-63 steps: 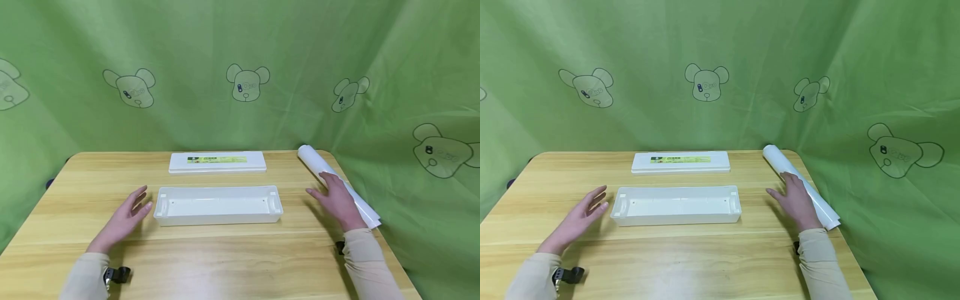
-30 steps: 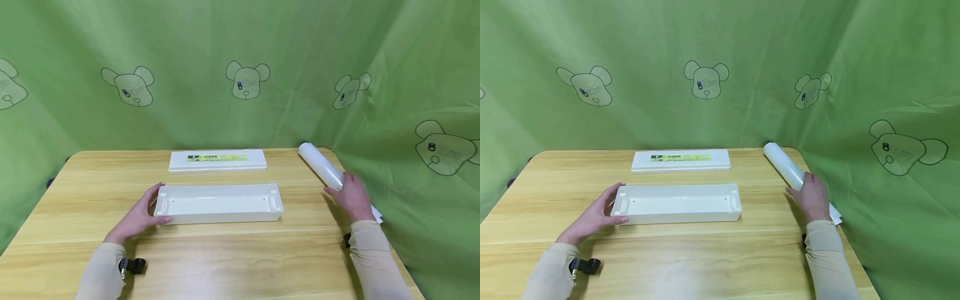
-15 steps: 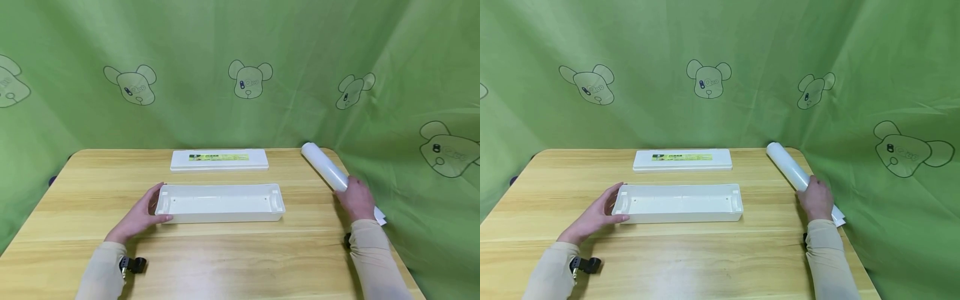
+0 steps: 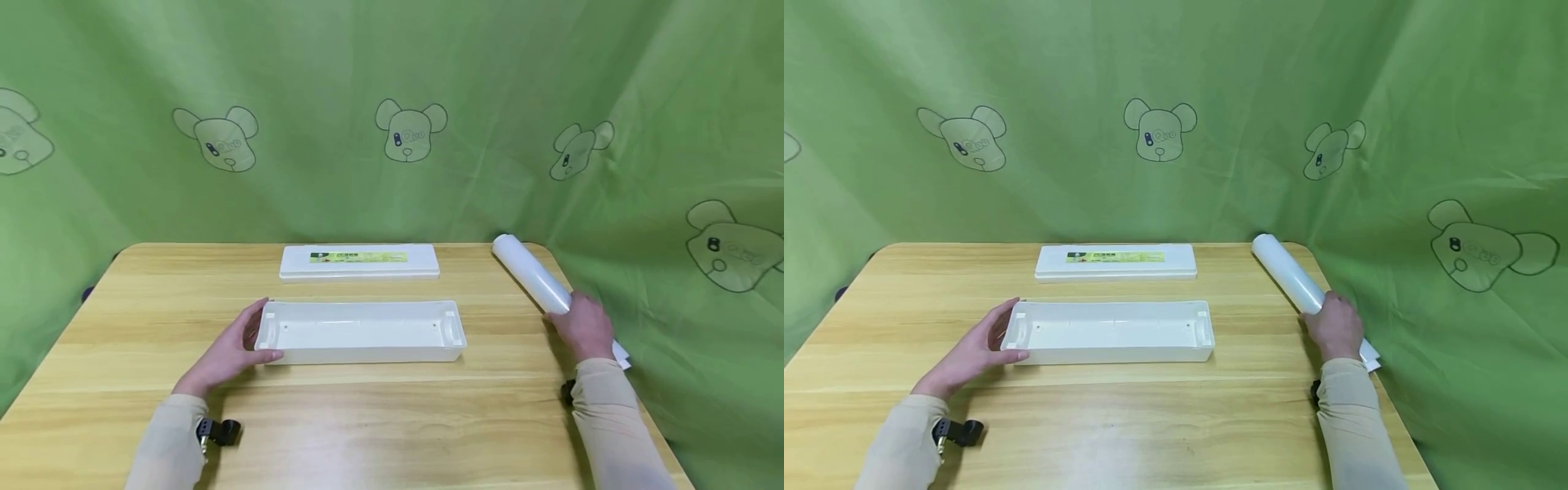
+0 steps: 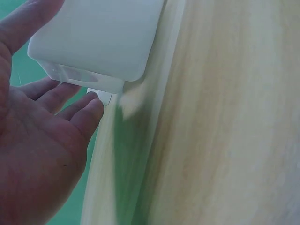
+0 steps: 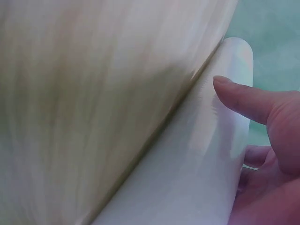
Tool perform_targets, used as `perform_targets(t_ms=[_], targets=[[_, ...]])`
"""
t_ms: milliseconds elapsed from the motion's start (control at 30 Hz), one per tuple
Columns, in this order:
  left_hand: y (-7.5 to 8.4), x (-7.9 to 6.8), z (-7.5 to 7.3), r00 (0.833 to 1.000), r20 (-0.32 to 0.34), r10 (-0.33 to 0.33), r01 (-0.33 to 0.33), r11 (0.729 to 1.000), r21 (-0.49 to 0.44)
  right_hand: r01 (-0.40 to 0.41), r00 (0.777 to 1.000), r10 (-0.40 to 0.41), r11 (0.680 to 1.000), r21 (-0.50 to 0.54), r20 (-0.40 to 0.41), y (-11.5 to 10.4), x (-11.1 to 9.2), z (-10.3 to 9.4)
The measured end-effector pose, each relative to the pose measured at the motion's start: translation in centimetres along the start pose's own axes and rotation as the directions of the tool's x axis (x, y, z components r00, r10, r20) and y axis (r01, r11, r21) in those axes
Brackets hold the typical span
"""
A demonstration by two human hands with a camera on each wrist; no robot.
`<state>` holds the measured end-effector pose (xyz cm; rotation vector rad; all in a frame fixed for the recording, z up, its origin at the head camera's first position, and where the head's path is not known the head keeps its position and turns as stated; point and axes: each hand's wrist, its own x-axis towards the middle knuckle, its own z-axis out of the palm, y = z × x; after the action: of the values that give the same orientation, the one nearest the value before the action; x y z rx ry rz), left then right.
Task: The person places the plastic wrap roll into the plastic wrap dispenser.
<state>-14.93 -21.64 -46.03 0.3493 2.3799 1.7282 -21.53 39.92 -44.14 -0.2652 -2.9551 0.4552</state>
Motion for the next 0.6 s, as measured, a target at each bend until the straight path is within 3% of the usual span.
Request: perform_targets(t_ms=[300,600], targets=[[-0.2,0.1,-0.1,1.000,0.004,-0.014,0.014,1.000,-0.012,-0.054,0.998,0.053,0.998,0.022,0.030,-0.2,-0.2,-0.2],[-0.4,0.2,-0.1,1.000,0.011,-0.021,0.021,1.000,-0.010,-0.032,0.999,0.031,0.999,0.033,0.029,-0.8,-0.8,-1.0]])
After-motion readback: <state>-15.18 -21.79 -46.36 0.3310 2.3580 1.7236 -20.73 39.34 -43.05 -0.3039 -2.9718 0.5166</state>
